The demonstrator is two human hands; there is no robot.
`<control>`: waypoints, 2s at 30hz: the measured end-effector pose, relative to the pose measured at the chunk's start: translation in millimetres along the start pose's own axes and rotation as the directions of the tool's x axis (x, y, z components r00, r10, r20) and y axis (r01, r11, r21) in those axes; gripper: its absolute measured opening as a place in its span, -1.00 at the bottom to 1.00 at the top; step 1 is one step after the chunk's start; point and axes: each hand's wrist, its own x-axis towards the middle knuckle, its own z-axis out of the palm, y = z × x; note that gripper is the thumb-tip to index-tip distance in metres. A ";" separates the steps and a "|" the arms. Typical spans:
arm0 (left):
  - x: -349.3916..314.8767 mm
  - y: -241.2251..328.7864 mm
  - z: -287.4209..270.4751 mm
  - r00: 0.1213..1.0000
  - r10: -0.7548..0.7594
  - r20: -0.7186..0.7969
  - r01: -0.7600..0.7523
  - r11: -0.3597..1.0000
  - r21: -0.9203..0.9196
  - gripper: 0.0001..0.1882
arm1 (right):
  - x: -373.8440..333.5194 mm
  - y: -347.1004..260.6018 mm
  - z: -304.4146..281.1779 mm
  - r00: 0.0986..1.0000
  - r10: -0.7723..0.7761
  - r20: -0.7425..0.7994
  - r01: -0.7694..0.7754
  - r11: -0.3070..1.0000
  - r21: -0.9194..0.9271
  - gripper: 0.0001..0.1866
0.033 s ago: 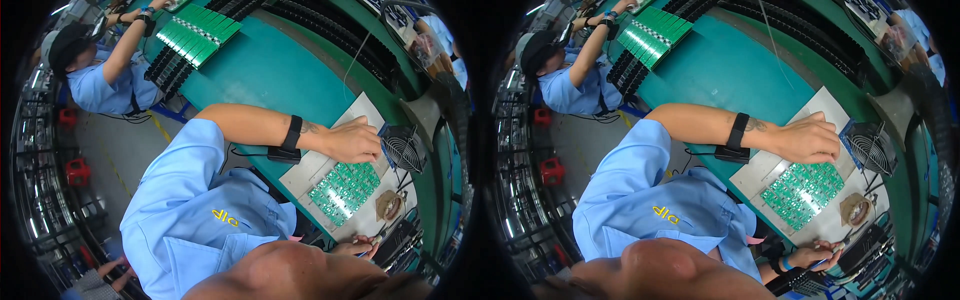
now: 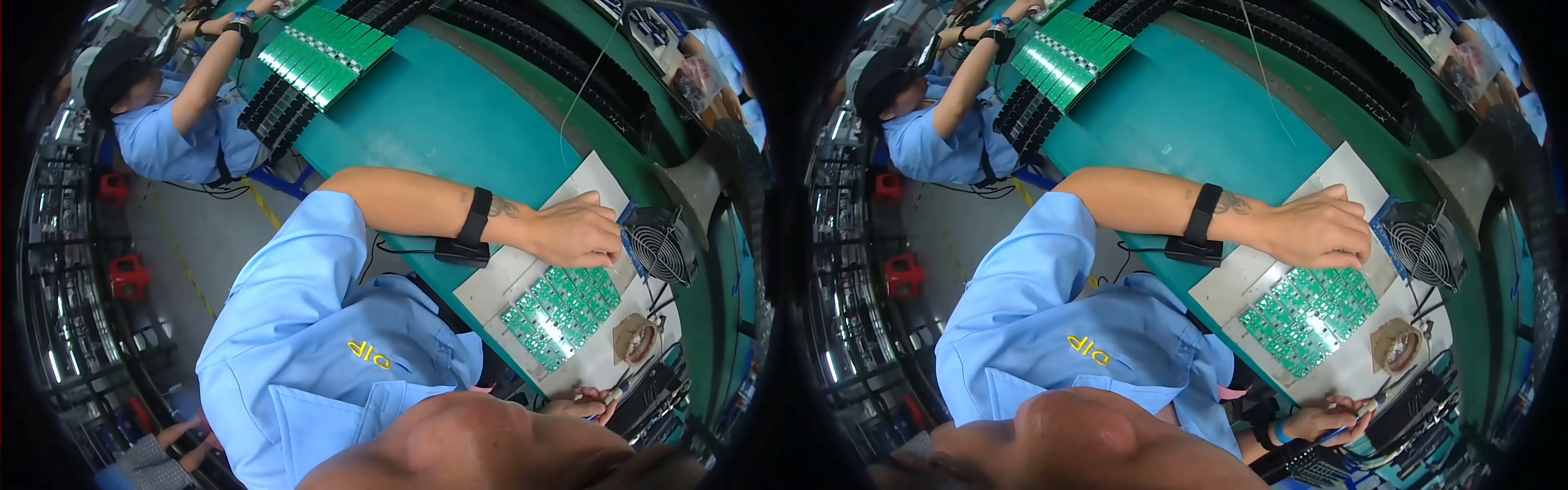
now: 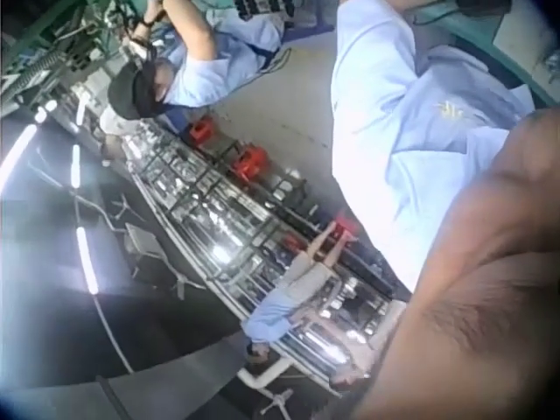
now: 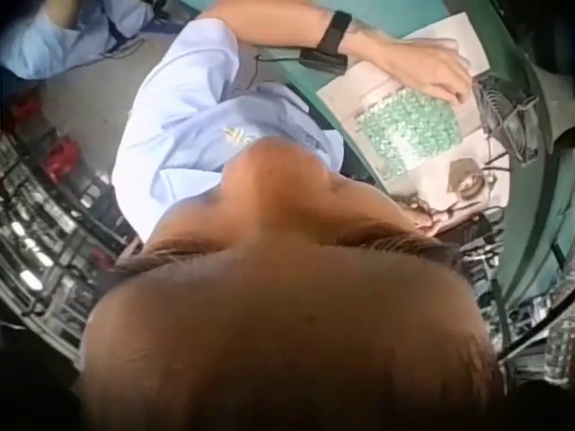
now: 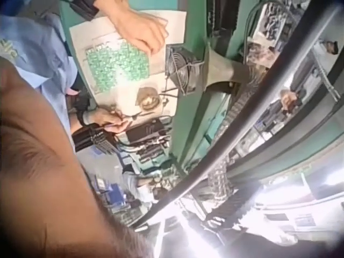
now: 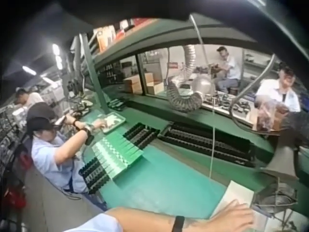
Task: Solder electronic components onto a printed circuit board.
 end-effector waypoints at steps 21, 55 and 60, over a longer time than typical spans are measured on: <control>3.1 -2.6 8.7 0.998 0.055 0.005 -0.054 0.990 -0.132 -0.91 | 3.5 -27.4 10.7 0.953 -0.300 0.039 0.297 0.902 -0.312 -0.62; 1.8 -9.8 18.7 0.979 0.197 -0.048 -0.196 0.980 0.038 -0.90 | 10.2 16.6 -13.3 0.982 -0.151 0.113 0.163 0.981 -0.108 -0.52; 3.4 -7.3 18.2 0.984 0.174 -0.038 -0.174 0.985 0.000 -0.90 | 11.0 18.4 -12.7 0.974 -0.180 0.135 0.198 0.971 -0.134 -0.53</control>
